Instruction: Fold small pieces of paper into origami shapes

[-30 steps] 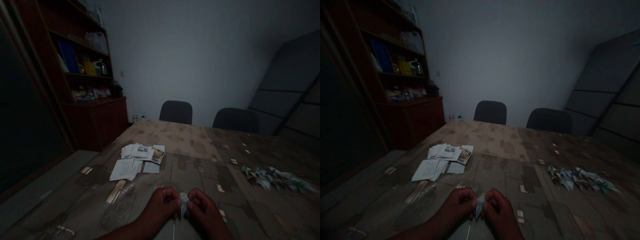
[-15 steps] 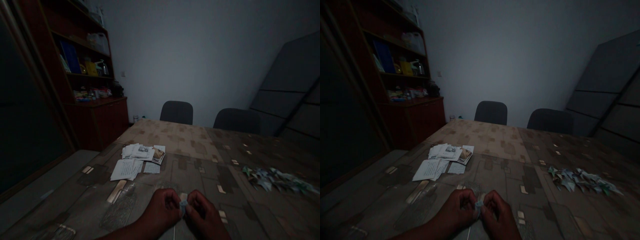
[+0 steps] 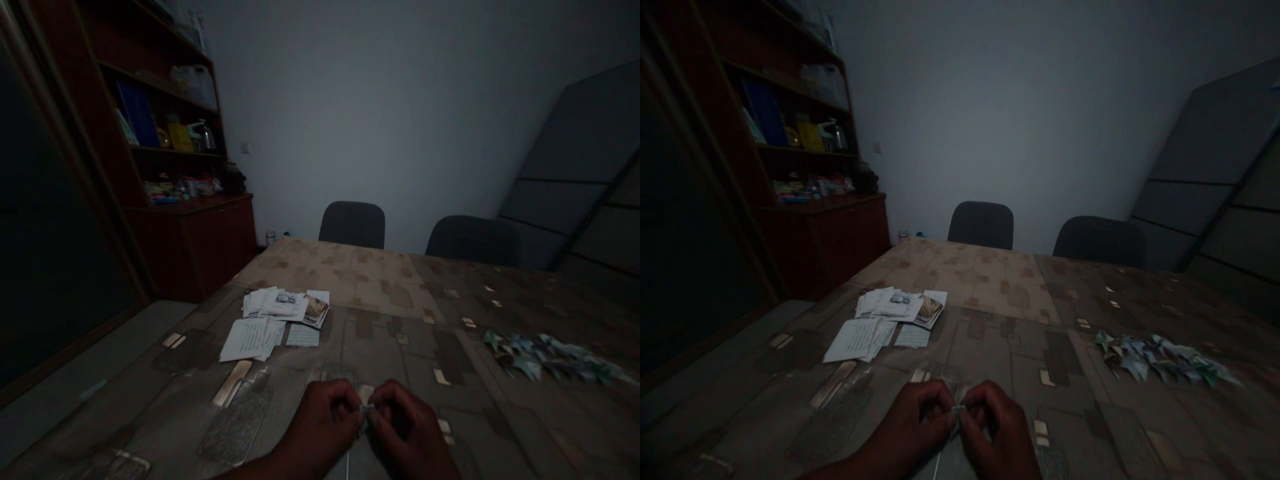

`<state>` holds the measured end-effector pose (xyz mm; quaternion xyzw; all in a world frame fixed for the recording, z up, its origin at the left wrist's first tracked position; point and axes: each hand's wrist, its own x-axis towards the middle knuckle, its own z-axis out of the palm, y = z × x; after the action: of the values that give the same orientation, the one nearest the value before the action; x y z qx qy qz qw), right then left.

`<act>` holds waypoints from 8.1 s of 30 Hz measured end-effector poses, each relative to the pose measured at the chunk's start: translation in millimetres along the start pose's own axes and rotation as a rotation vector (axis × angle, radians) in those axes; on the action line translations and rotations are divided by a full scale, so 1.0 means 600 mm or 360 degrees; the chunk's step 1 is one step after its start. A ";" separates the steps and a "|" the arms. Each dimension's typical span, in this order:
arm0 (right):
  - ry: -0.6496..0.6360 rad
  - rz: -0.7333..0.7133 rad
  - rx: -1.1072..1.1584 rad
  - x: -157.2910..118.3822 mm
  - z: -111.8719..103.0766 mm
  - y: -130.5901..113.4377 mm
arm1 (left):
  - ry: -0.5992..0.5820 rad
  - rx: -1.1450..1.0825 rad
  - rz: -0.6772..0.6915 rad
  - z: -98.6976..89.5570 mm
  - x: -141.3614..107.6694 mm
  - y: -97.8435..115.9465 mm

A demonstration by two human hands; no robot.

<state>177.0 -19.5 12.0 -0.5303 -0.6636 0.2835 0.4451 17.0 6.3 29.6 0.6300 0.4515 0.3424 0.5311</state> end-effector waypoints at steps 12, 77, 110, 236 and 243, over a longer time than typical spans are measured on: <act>0.0022 -0.0893 -0.0382 0.005 -0.017 -0.006 | 0.0020 -0.0244 -0.0091 0.005 0.007 -0.017; -0.0080 -0.0441 -0.0119 -0.005 -0.014 0.003 | 0.0019 -0.0278 0.0012 0.002 0.004 -0.009; -0.0125 -0.0120 0.0086 0.001 -0.005 0.017 | -0.0080 -0.0465 0.0019 -0.001 0.006 -0.016; -0.0421 -0.0018 -0.0146 0.004 -0.007 0.008 | -0.0219 -0.0155 0.0023 0.004 0.004 -0.034; -0.0409 -0.0135 -0.0142 0.007 -0.012 0.017 | -0.0263 -0.0151 -0.0033 -0.001 0.006 -0.024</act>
<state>187.6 -13.7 7.8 -0.4802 -0.7489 0.3003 0.3440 15.0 10.2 15.2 0.6256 0.3960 0.3047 0.5992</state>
